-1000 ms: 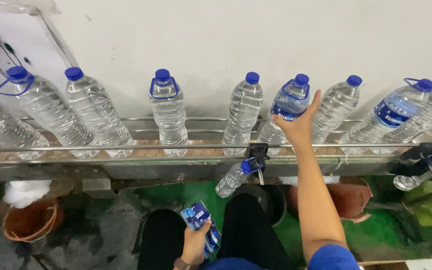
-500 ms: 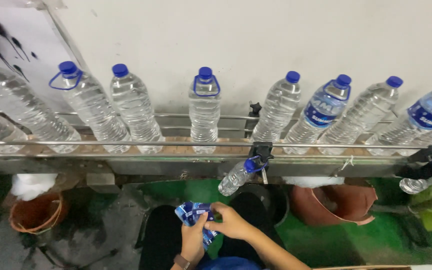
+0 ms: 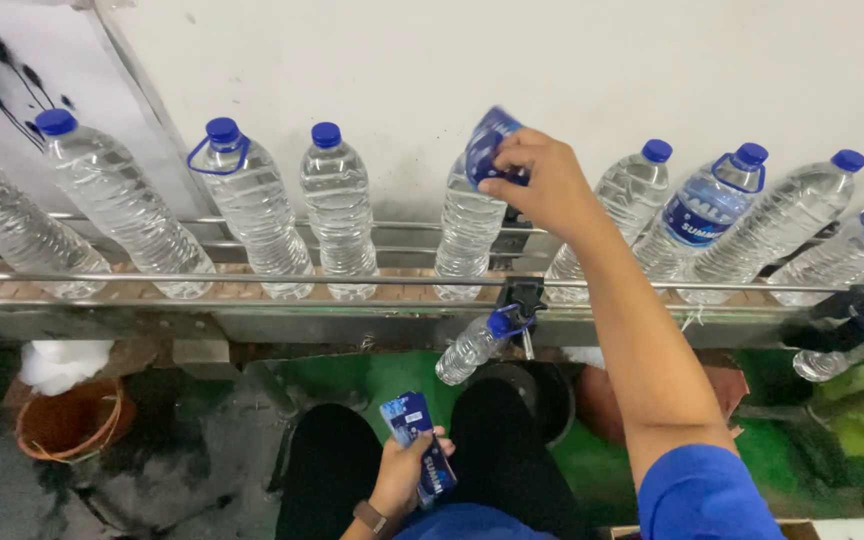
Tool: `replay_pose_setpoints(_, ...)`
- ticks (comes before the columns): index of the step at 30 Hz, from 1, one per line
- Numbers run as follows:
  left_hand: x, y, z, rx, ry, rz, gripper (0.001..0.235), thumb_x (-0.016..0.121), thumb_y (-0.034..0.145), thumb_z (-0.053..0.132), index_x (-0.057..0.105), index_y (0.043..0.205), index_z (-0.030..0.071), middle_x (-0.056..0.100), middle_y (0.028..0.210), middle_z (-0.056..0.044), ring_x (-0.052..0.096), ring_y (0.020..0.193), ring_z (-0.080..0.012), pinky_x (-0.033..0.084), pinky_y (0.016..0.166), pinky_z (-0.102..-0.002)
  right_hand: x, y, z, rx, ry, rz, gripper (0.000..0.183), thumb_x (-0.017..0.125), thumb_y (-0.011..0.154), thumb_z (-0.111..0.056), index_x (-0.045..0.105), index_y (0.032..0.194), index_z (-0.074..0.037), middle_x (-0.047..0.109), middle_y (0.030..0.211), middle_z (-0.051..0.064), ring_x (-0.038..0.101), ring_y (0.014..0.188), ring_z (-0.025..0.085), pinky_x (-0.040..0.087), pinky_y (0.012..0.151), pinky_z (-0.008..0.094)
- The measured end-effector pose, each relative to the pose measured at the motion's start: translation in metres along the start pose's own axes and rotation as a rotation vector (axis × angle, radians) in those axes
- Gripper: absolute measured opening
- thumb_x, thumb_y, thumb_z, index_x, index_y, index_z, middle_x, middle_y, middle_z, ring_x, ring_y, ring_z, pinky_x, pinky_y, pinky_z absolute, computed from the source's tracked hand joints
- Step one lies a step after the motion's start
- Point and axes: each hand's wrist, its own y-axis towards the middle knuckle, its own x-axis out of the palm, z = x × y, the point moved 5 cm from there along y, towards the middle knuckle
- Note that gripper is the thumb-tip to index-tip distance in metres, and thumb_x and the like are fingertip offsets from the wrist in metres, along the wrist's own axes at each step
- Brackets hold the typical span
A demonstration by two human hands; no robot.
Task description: The person sits on the floor and applies blue labels to a row of clear plastic water bottles arranged on a metal rack. They pick up each bottle, wrap the label around it, and place it back in line.
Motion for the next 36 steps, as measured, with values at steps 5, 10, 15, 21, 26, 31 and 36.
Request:
replay_pose_setpoints(5, -0.013, 0.016, -0.003, 0.080, 0.196, 0.097, 0.039, 0.075, 0.089, 0.017, 0.064, 0.124, 0.003, 0.073, 0.108, -0.018, 0.069, 0.100, -0.0323, 0.055, 0.093, -0.046, 0.010, 0.002, 0.003, -0.065, -0.195, 0.062, 0.064, 0.090, 0.075, -0.041, 0.064, 0.129, -0.017, 0.042, 0.141, 0.010, 0.040, 0.131, 0.032, 0.030, 0.106, 0.052)
replay_pose_setpoints(10, -0.017, 0.010, 0.006, -0.013, 0.258, 0.181, 0.067, 0.075, 0.088, 0.025, 0.050, 0.149, 0.013, 0.065, 0.143, -0.014, 0.059, 0.135, -0.0336, 0.041, 0.118, -0.050, -0.001, -0.035, 0.028, 0.019, 0.199, 0.390, 0.087, 0.088, 0.078, -0.041, 0.043, 0.148, -0.014, 0.028, 0.159, 0.011, 0.032, 0.151, 0.030, 0.034, 0.115, 0.057)
replay_pose_setpoints(15, -0.022, 0.015, 0.003, 0.029, 0.193, 0.168, 0.055, 0.075, 0.088, 0.020, 0.060, 0.140, 0.007, 0.070, 0.133, -0.016, 0.064, 0.126, -0.0327, 0.047, 0.113, -0.048, 0.015, -0.051, 0.058, 0.298, 0.385, 0.497, 0.108, 0.090, 0.071, -0.022, 0.021, 0.155, -0.026, 0.049, 0.136, 0.017, 0.059, 0.118, 0.025, 0.048, 0.104, 0.038)
replay_pose_setpoints(21, -0.020, 0.005, 0.013, -0.079, 0.237, 0.222, 0.064, 0.072, 0.092, 0.021, 0.048, 0.151, 0.014, 0.062, 0.145, -0.013, 0.056, 0.136, -0.0338, 0.039, 0.119, -0.052, 0.046, -0.097, 0.094, 0.415, 0.413, 0.625, 0.121, 0.091, 0.073, -0.037, 0.009, 0.158, -0.011, 0.039, 0.157, 0.025, 0.052, 0.139, 0.033, 0.046, 0.110, 0.047)
replay_pose_setpoints(26, -0.028, 0.007, 0.008, -0.026, 0.221, 0.187, 0.056, 0.080, 0.085, 0.014, 0.062, 0.137, 0.008, 0.073, 0.128, -0.015, 0.067, 0.120, -0.0323, 0.049, 0.108, -0.047, 0.037, -0.127, 0.052, 0.572, 0.358, 0.593, 0.132, 0.091, 0.074, -0.029, -0.009, 0.159, -0.019, 0.024, 0.162, 0.028, 0.036, 0.147, 0.039, 0.031, 0.118, 0.057)
replay_pose_setpoints(31, -0.035, 0.025, 0.003, -0.067, 0.015, 0.280, 0.055, 0.081, 0.084, 0.012, 0.065, 0.136, 0.003, 0.073, 0.123, -0.021, 0.068, 0.115, -0.0387, 0.049, 0.106, -0.050, 0.151, -0.220, -0.004, 0.163, 0.076, 0.821, 0.051, 0.071, 0.090, -0.015, 0.050, 0.133, 0.002, 0.055, 0.131, 0.019, 0.054, 0.122, 0.032, 0.040, 0.111, 0.041)
replay_pose_setpoints(36, -0.045, 0.026, 0.007, 0.153, -0.234, 0.156, 0.041, 0.075, 0.086, 0.013, 0.070, 0.122, -0.007, 0.075, 0.107, -0.026, 0.072, 0.095, -0.0383, 0.058, 0.086, -0.048, 0.278, -0.271, -0.019, 0.715, 0.723, -0.489, 0.046, 0.082, 0.081, -0.027, 0.074, 0.122, -0.009, 0.076, 0.119, 0.003, 0.070, 0.111, 0.012, 0.053, 0.097, 0.026)
